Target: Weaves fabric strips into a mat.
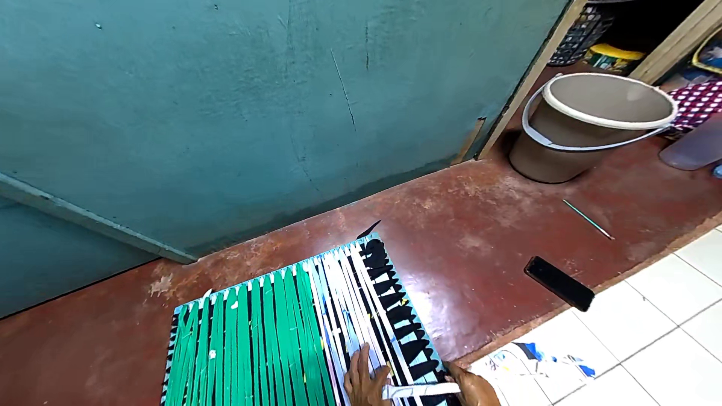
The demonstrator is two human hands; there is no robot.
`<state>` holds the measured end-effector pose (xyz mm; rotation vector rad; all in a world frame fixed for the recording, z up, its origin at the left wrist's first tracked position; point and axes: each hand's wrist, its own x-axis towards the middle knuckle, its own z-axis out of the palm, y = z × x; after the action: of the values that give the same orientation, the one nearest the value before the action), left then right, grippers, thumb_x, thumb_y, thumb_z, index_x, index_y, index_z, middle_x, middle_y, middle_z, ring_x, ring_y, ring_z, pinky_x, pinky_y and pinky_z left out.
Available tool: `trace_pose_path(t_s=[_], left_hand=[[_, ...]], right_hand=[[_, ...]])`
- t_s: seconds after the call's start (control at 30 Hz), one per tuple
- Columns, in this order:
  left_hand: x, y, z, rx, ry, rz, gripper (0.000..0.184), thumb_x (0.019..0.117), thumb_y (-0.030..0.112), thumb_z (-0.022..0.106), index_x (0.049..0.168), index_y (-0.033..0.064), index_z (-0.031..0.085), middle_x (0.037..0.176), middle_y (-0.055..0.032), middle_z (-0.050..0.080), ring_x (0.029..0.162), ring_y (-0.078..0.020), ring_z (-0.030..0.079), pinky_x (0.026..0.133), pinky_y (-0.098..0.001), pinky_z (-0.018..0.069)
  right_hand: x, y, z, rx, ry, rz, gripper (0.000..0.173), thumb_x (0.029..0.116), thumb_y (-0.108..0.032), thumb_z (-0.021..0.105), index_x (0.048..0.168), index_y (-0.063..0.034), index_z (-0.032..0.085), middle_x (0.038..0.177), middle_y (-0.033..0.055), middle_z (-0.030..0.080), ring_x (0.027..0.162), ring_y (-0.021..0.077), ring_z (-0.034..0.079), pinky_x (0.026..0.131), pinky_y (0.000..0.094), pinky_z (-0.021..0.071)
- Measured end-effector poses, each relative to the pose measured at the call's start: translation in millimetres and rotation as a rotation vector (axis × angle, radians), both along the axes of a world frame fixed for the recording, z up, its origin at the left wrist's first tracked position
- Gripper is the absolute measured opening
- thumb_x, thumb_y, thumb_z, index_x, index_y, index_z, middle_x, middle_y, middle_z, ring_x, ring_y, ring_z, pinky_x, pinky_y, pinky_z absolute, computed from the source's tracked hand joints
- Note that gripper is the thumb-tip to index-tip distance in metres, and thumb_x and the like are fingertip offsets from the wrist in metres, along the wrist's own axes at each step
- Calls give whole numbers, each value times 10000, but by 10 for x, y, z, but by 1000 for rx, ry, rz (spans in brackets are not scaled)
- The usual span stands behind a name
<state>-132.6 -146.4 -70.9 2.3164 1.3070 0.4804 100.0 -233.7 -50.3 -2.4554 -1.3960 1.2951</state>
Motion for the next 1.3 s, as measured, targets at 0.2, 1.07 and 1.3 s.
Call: trace_pose_path(t_s=[0.2, 1.07, 1.3], left_hand=[[337, 306, 624, -732, -399, -98, 155, 944, -7, 604, 1001, -96, 719, 849, -139, 729, 830, -222, 705, 840, -421, 560], [654, 1595, 499, -885, -704, 225, 269, 1041, -9, 448, 1243, -63, 618, 688, 33, 474, 517, -21, 393, 488, -184, 355], [608, 1685, 439, -945, -560, 173, 209, 1040, 21, 503, 1167, -53, 652, 677, 29, 492, 501, -25, 379, 478, -194, 344]], right_hand=[[615, 312, 227, 274, 581, -156, 168, 979, 22, 514, 1002, 67, 674, 740, 59, 632, 664, 123, 588, 693, 335, 515], [192, 3042, 203, 280, -3, -369, 299, 1029, -203, 555, 1274, -67, 660, 1235, 193, 695, 1202, 362, 648, 986, 563, 500], [306, 2592, 106, 588, 204, -417, 146, 974, -78, 593, 970, 62, 635, 855, 190, 621, 829, 304, 604, 787, 483, 481]])
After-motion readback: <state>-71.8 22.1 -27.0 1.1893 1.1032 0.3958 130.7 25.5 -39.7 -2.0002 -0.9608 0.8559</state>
